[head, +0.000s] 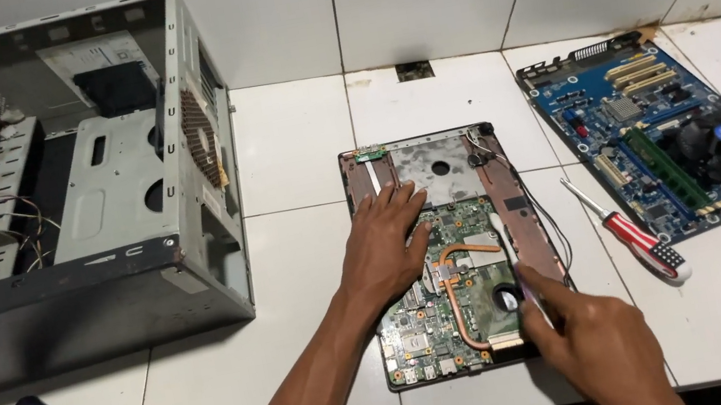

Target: The person uses a white brush to clean the surface of a disassembled laptop motherboard. They systematically sweep the brush across the circuit board, focusing on the area around the copper heat pipes and various electronic components.

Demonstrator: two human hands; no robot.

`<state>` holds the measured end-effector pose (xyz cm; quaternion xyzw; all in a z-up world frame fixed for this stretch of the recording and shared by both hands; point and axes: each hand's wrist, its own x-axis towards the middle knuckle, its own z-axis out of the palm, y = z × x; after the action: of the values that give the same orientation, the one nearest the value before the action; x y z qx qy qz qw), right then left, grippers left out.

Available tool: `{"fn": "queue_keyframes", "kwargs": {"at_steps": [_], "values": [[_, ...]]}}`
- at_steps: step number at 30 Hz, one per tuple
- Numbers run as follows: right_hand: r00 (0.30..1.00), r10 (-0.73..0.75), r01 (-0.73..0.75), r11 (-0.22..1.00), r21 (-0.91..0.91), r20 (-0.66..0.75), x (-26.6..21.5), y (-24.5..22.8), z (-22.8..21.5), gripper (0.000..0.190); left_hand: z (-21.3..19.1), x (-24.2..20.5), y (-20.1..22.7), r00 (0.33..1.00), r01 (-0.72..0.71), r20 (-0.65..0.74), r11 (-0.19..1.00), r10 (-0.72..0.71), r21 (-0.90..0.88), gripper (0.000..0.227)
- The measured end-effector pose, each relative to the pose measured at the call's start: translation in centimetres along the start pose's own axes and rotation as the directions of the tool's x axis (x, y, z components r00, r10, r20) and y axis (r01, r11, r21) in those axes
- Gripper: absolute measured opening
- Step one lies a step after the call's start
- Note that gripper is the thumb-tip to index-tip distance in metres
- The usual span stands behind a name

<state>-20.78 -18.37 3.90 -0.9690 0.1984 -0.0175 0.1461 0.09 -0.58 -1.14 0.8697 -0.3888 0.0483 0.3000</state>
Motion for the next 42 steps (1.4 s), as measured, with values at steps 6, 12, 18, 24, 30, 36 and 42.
{"fn": "queue_keyframes", "kwargs": {"at_steps": [6, 12, 18, 24, 30, 36, 42], "values": [[0.986, -0.095, 0.091, 0.995, -0.03, -0.139, 0.0, 0.9, 1.7, 0.052, -1.0, -2.2, 3.9, 0.999, 0.015, -0.054, 0.977, -0.003, 0.212, 0.046], [0.99, -0.064, 0.077, 0.993, 0.091, -0.129, -1.2, 0.5, 1.4, 0.054, 1.2, -9.5, 11.0, 0.984, 0.143, -0.144, 0.955, -0.108, 0.26, 0.061], [0.997, -0.008, 0.014, 0.997, 0.081, -0.074, -1.4, 0.3, 1.4, 0.054, 2.2, -11.5, 12.1, 0.945, 0.16, -0.323, 0.932, -0.049, 0.325, 0.06], [0.998, -0.029, 0.032, 0.998, 0.045, -0.054, -1.0, 1.9, 1.0, 0.053, 2.1, -11.6, 12.1, 0.945, 0.143, -0.327, 0.92, -0.018, 0.364, 0.058], [0.985, 0.114, -0.131, 0.983, 0.129, 0.132, -2.4, 1.0, 0.1, 0.057, 2.2, -11.8, 12.1, 0.948, 0.148, -0.316, 0.922, -0.029, 0.357, 0.059], [0.96, 0.221, -0.235, 0.97, 0.065, 0.172, -1.7, -2.0, -2.6, 0.054, 3.3, -11.7, 10.9, 0.934, 0.145, -0.357, 0.912, 0.002, 0.384, 0.063], [0.982, 0.126, -0.134, 0.99, 0.045, 0.139, -0.2, 0.1, -0.7, 0.056, 3.4, -11.9, 11.1, 0.932, 0.144, -0.363, 0.913, 0.005, 0.382, 0.063]]}}
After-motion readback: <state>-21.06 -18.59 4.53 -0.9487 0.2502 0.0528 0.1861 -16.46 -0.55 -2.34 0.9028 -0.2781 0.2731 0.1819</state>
